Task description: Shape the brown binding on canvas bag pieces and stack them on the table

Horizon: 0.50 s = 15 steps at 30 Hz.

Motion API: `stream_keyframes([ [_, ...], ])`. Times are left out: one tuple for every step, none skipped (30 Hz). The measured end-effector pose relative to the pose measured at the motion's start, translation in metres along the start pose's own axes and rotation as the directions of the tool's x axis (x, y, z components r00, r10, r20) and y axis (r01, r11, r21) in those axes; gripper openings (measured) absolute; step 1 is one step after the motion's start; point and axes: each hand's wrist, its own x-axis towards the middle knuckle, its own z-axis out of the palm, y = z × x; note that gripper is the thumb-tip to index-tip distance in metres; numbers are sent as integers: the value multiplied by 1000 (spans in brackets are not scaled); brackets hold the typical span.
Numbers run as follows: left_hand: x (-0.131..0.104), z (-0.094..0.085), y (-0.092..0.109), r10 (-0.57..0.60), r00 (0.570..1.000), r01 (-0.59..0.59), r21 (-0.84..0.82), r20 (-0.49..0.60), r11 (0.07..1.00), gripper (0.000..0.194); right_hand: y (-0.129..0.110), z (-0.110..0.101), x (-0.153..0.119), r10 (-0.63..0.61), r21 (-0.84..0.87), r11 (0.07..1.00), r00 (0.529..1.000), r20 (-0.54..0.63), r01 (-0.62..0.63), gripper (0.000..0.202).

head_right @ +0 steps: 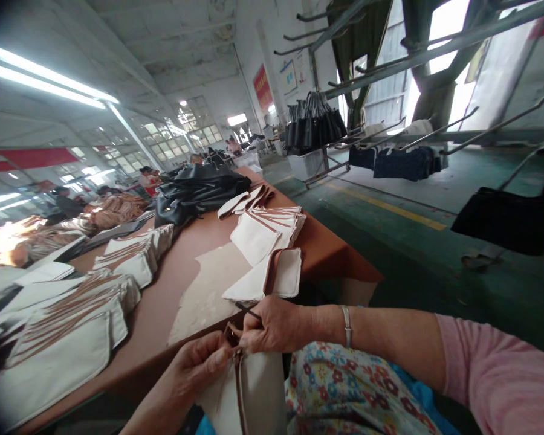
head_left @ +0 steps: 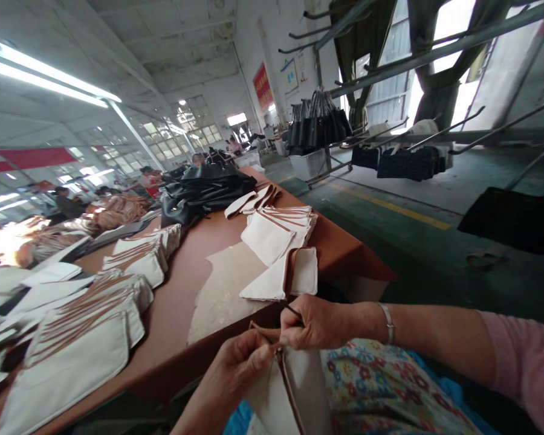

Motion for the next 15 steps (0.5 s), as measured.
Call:
stream_keyframes([
  [-2,-2,2,3,1000,-3,-41,-1,999,50,0,-2,0,27,41,999,999,20,-28,19],
  [-4,-4,5,11,1000,-12,-60,-13,998,52,0,-4,0,46,83,995,998,41,-49,21],
  [-5,-7,7,11,1000,-12,-60,-21,998,55,0,-6,0,56,123,990,996,63,-64,24],
  [-7,-9,8,-1,1000,1,-55,-15,999,57,-1,-8,0,64,159,984,995,80,-76,29],
  [-7,-10,9,-20,1000,20,-51,1,998,56,-1,-9,0,71,187,978,993,93,-88,34],
  [-8,-12,9,-44,998,46,-49,35,998,53,-2,-10,0,79,207,973,991,104,-99,38],
  [-7,-12,9,-57,996,61,-50,66,997,50,-2,-9,1,85,217,970,990,114,-109,41],
  [-7,-12,8,-66,993,71,-50,96,996,47,-1,-9,2,94,219,969,988,124,-119,43],
  [-6,-12,6,-68,991,73,-45,114,996,45,0,-8,2,105,213,968,985,135,-132,42],
  [-6,-11,5,-60,992,65,-39,112,997,44,0,-7,3,115,204,968,982,148,-144,42],
  [-6,-9,5,-45,993,48,-31,107,998,44,2,-7,4,125,193,969,979,161,-156,41],
  [-5,-8,4,-18,995,21,-27,100,999,44,3,-6,4,134,182,969,976,170,-165,40],
  [-5,-6,4,17,996,-15,-21,90,1000,44,4,-6,4,136,171,971,976,170,-165,40],
  [-5,-5,4,50,995,-50,-6,84,999,43,4,-5,4,129,159,975,978,162,-155,39],
  [-5,-3,4,79,994,-81,15,73,997,42,4,-5,4,112,147,980,983,145,-133,38],
])
